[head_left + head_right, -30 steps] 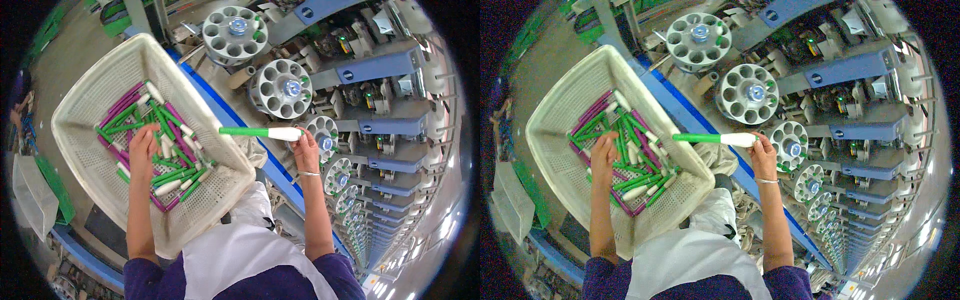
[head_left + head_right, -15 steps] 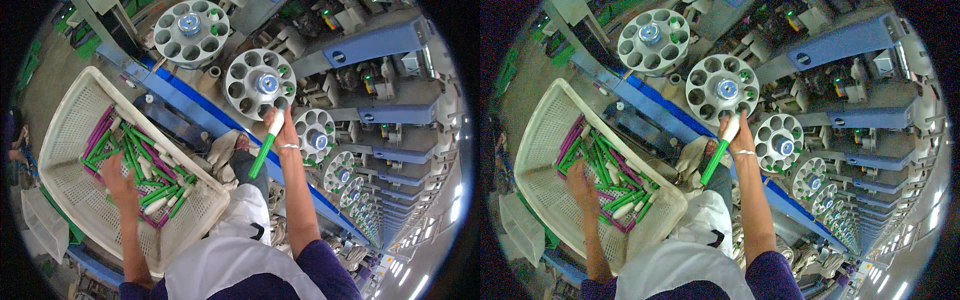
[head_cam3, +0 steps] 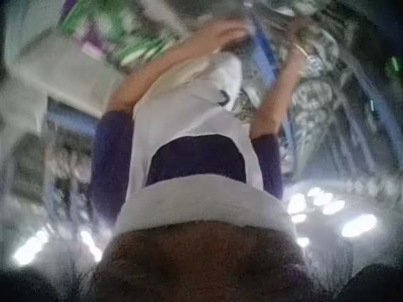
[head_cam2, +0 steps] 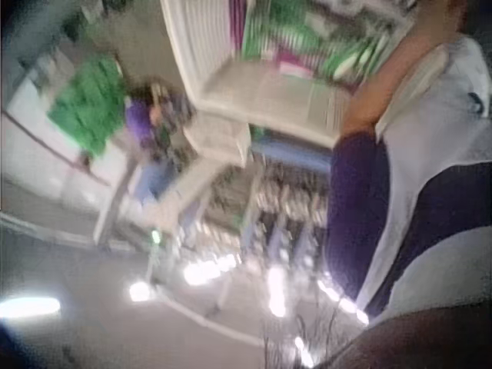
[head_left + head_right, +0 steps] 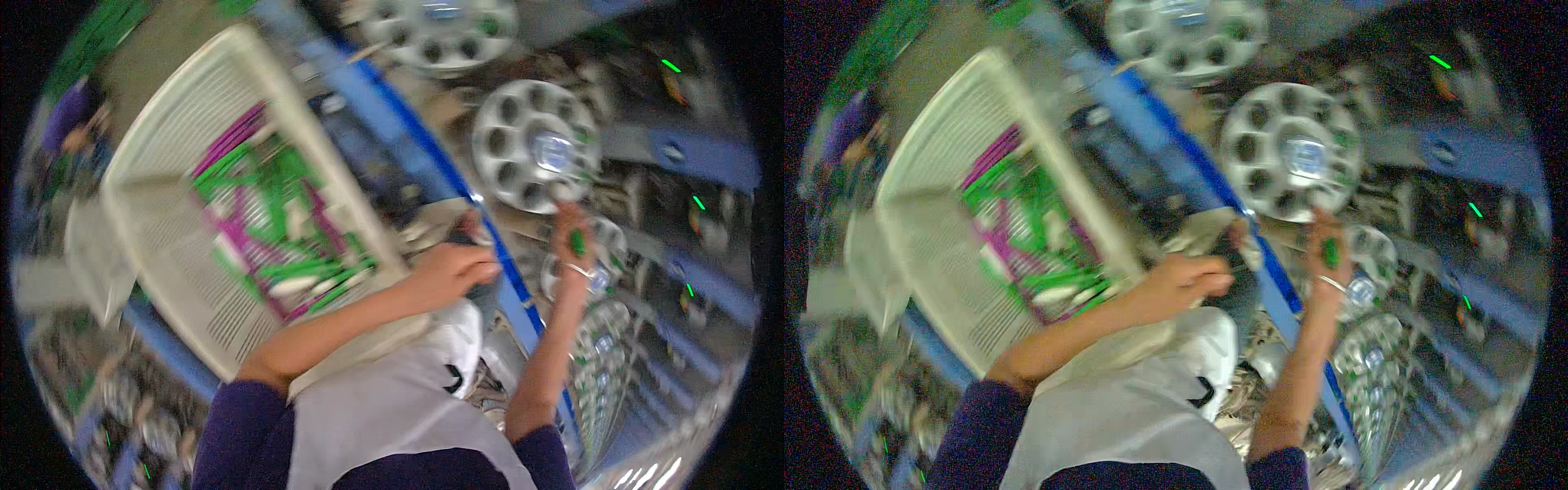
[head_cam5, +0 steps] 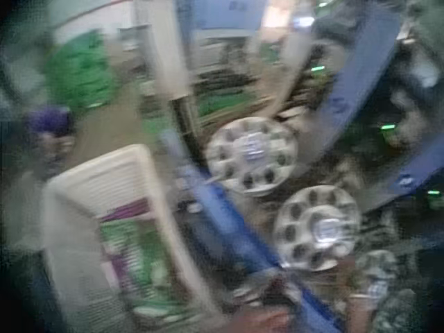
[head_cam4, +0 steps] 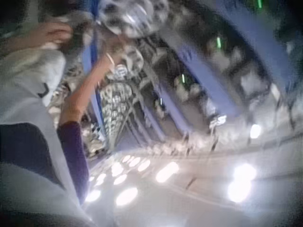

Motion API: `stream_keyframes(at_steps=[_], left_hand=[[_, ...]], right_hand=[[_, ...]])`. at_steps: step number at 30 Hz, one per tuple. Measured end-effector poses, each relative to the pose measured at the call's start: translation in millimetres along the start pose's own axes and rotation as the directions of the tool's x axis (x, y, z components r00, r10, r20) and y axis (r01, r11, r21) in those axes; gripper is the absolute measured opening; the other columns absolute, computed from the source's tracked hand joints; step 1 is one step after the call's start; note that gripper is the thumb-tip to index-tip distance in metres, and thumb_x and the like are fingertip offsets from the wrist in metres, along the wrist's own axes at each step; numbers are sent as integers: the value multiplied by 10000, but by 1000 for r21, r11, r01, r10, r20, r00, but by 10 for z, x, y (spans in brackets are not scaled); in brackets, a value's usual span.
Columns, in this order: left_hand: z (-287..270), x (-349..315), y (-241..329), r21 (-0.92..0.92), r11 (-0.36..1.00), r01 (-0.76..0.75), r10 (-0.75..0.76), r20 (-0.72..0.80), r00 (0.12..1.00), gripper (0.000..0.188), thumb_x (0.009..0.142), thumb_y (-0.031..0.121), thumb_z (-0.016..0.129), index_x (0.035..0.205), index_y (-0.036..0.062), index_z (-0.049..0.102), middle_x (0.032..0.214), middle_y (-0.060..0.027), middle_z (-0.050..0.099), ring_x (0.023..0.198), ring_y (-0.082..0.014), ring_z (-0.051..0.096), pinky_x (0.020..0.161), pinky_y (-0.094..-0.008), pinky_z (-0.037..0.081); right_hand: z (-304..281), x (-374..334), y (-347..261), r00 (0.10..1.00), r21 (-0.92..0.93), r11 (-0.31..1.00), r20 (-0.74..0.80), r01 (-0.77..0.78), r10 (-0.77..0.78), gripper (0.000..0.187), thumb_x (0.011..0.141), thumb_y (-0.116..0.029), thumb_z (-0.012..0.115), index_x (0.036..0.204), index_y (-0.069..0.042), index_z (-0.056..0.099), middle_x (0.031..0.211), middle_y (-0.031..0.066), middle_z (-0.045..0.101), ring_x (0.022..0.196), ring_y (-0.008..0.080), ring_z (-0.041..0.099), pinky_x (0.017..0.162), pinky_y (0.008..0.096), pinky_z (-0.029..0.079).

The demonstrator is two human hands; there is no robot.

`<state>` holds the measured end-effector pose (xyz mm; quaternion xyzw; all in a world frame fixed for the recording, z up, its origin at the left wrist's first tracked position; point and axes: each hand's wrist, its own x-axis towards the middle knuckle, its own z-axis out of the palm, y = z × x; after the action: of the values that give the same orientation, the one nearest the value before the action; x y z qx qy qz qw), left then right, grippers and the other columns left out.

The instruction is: The person takes white spindles with green ends from a sack and a basket, then places them into slots on rotating machine spindles. The person also moves a basket and walks briefly within the factory aisle.

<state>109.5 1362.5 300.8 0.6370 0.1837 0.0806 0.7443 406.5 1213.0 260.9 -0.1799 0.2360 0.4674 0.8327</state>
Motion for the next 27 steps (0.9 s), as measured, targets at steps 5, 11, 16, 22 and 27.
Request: stream_keyframes(at_steps=[5, 11, 16, 22, 27], left_hand=[[-289, -262, -69, -438, 825, -358, 277, -240, 930, 303, 949, 274, 495, 779, 35, 569, 879, -67, 524, 924, -188, 511, 833, -301, 402], [-419, -748, -203, -893, 438, -99, -1, -111, 994, 190, 928, 198, 528, 790, 69, 522, 757, -7, 530, 721, -108, 541, 668, -300, 472], [-1288, -1776, -1217, -332, 940, -77, -284, -889, 360, 295, 915, 337, 442, 768, 87, 494, 697, -17, 527, 714, -127, 541, 681, -291, 431], [-2105, -2641, -2539, -202, 731, 651, -85, -975, -208, 305, 853, 107, 541, 1130, -8, 484, 1061, -230, 558, 990, -344, 545, 882, -411, 417], [-2141, -2630, -2842, -358, 435, 826, -311, -921, -236, 371, 804, 181, 592, 1118, 7, 497, 1001, -253, 603, 947, -424, 575, 847, -478, 447]], right_hand=[[61, -294, 61, 923, -551, 794, 104, -257, 371, 456, 915, -256, 563, 1281, -20, 430, 871, 87, 531, 611, 90, 454, 396, 166, 318], [72, -286, -353, 832, -854, -484, 403, 193, -380, 350, 943, -243, 507, 1209, -18, 475, 1011, 84, 539, 772, 128, 478, 599, 220, 364], [824, 322, -825, 796, -843, -406, 498, 353, -344, 408, 942, -225, 501, 1291, -22, 444, 1224, 91, 534, 1004, 166, 560, 870, 283, 470], [785, 1286, -298, 837, -314, -910, 544, 272, 62, 278, 939, -263, 521, 1068, -19, 551, 932, 87, 621, 782, 185, 583, 667, 302, 472], [695, 1164, 31, 617, 448, -879, 649, 165, 446, 219, 900, -182, 531, 1086, -75, 574, 1065, 154, 608, 964, 353, 571, 778, 442, 478]])
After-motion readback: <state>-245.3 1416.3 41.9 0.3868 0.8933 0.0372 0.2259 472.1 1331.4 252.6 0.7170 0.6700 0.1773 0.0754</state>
